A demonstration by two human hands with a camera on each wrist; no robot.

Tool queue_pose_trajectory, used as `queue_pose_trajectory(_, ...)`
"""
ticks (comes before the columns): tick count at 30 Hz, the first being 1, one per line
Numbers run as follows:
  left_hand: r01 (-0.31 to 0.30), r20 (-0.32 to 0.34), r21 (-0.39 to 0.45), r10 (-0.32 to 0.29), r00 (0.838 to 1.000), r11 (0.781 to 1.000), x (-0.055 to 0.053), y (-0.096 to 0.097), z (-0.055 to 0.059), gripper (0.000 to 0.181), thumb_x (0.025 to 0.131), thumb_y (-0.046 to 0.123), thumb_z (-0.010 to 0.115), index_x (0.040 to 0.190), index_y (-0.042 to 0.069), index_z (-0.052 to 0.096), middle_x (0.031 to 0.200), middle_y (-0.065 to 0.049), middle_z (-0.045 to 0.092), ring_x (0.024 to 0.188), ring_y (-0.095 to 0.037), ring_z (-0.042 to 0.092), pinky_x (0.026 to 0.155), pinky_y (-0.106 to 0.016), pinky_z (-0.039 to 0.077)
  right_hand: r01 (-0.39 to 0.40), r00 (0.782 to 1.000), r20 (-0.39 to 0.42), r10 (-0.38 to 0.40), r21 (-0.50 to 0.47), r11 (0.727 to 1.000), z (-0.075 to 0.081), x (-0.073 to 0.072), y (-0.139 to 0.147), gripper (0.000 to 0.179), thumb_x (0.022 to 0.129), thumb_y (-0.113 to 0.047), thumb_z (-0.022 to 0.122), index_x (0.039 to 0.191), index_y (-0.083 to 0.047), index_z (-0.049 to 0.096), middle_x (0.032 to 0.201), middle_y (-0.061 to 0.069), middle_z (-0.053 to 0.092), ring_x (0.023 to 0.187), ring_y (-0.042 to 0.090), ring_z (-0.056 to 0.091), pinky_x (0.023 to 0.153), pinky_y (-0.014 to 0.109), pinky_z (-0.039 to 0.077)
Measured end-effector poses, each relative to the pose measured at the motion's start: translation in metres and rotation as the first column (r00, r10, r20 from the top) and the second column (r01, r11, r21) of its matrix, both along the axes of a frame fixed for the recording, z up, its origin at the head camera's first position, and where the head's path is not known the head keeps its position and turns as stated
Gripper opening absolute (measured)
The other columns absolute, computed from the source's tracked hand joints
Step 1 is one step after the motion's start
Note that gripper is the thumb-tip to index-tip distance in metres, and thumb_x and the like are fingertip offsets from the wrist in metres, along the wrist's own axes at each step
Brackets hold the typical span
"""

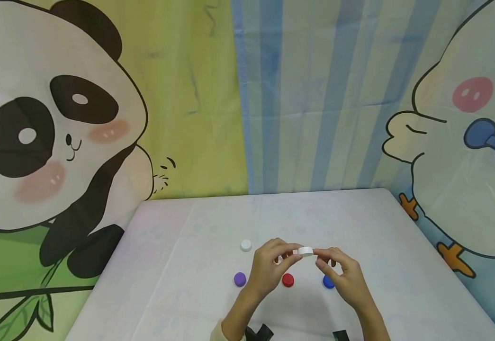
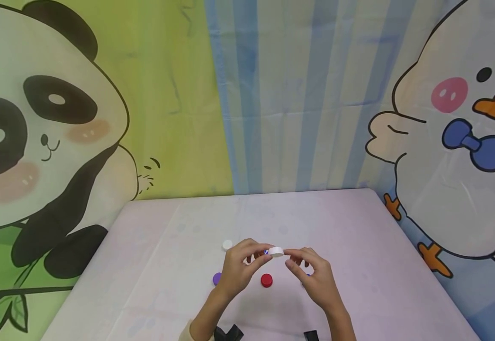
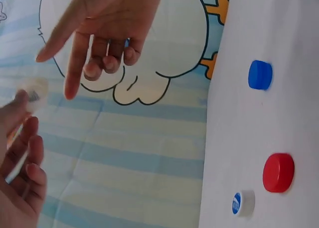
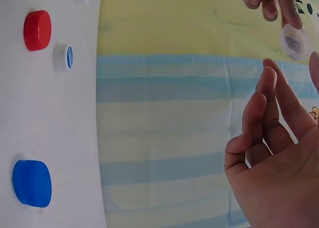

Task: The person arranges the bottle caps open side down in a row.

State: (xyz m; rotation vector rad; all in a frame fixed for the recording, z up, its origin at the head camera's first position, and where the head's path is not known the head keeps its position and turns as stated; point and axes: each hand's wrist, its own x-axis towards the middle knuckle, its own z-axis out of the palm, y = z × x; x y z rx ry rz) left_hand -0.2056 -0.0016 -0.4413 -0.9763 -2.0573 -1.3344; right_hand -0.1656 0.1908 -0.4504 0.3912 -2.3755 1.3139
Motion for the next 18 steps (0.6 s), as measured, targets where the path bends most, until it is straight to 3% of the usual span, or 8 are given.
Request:
queue_pose_trajectory(3, -0.013, -0.196, -0.037, 0.005, 0.981, 0.999, -0.0018, -0.0007, 0.0013, 0.019, 0.08, 0.022, 0.066, 0.099, 0.017, 0.069, 0.077, 0.007, 0.058, 0.067, -0.003, 0.049, 0.06, -0.006, 0.038, -0.046, 0.999, 0.026, 0.047, -0.042, 0.998, -0.0014, -0.0002, 0.0008, 0.017, 0.085, -0.008, 0.06, 0.1, -0.013, 0.066, 0.08, -0.005, 0.059, 0.074, 0.008, 0.049, 0.066, 0.026, 0.04)
queue_pose_trajectory(6, -0.026, -0.307, -0.073, 0.002, 0.952, 0.997, -0.0027, -0.0013, 0.0025, 0.021, 0.079, 0.021, 0.068, 0.099, 0.017, 0.069, 0.078, 0.007, 0.058, 0.069, -0.003, 0.049, 0.063, -0.005, 0.038, -0.093, 0.995, 0.031, 0.096, -0.083, 0.992, -0.0001, 0.0003, 0.0006, 0.015, 0.087, -0.007, 0.056, 0.096, -0.013, 0.066, 0.081, -0.003, 0.06, 0.075, 0.011, 0.052, 0.071, 0.027, 0.042)
queue_pose_trajectory(10, -0.034, -0.336, -0.114, -0.006, 0.942, 0.993, -0.0018, -0.0018, 0.0019, 0.021, 0.079, 0.022, 0.068, 0.1, 0.017, 0.069, 0.078, 0.008, 0.058, 0.07, -0.001, 0.049, 0.065, -0.004, 0.038, -0.146, 0.989, 0.003, 0.148, -0.125, 0.981, 0.0007, 0.0005, -0.0005, 0.017, 0.087, -0.001, 0.053, 0.092, -0.011, 0.067, 0.078, 0.001, 0.059, 0.076, 0.012, 0.051, 0.071, 0.025, 0.041)
queue_pose_trajectory(14, -0.026, -0.318, -0.129, -0.016, 0.948, 0.991, -0.001, -0.0014, -0.0005, 0.02, 0.08, 0.023, 0.067, 0.099, 0.018, 0.07, 0.078, 0.008, 0.058, 0.07, -0.001, 0.048, 0.065, -0.003, 0.037, -0.186, 0.982, -0.031, 0.184, -0.135, 0.973, -0.0003, 0.0, -0.0007, 0.019, 0.086, 0.004, 0.052, 0.09, -0.009, 0.066, 0.076, 0.0, 0.058, 0.074, 0.01, 0.049, 0.07, 0.025, 0.039)
queue_pose_trajectory(18, -0.014, -0.303, -0.13, -0.026, 0.953, 0.991, -0.0008, -0.0009, -0.0015, 0.02, 0.08, 0.024, 0.068, 0.099, 0.018, 0.07, 0.079, 0.008, 0.059, 0.071, 0.0, 0.048, 0.065, -0.003, 0.036, -0.208, 0.978, 0.002, 0.211, -0.161, 0.965, -0.0008, -0.0001, 0.0006, 0.018, 0.087, 0.001, 0.052, 0.092, -0.01, 0.066, 0.078, -0.001, 0.058, 0.076, 0.01, 0.05, 0.072, 0.025, 0.04)
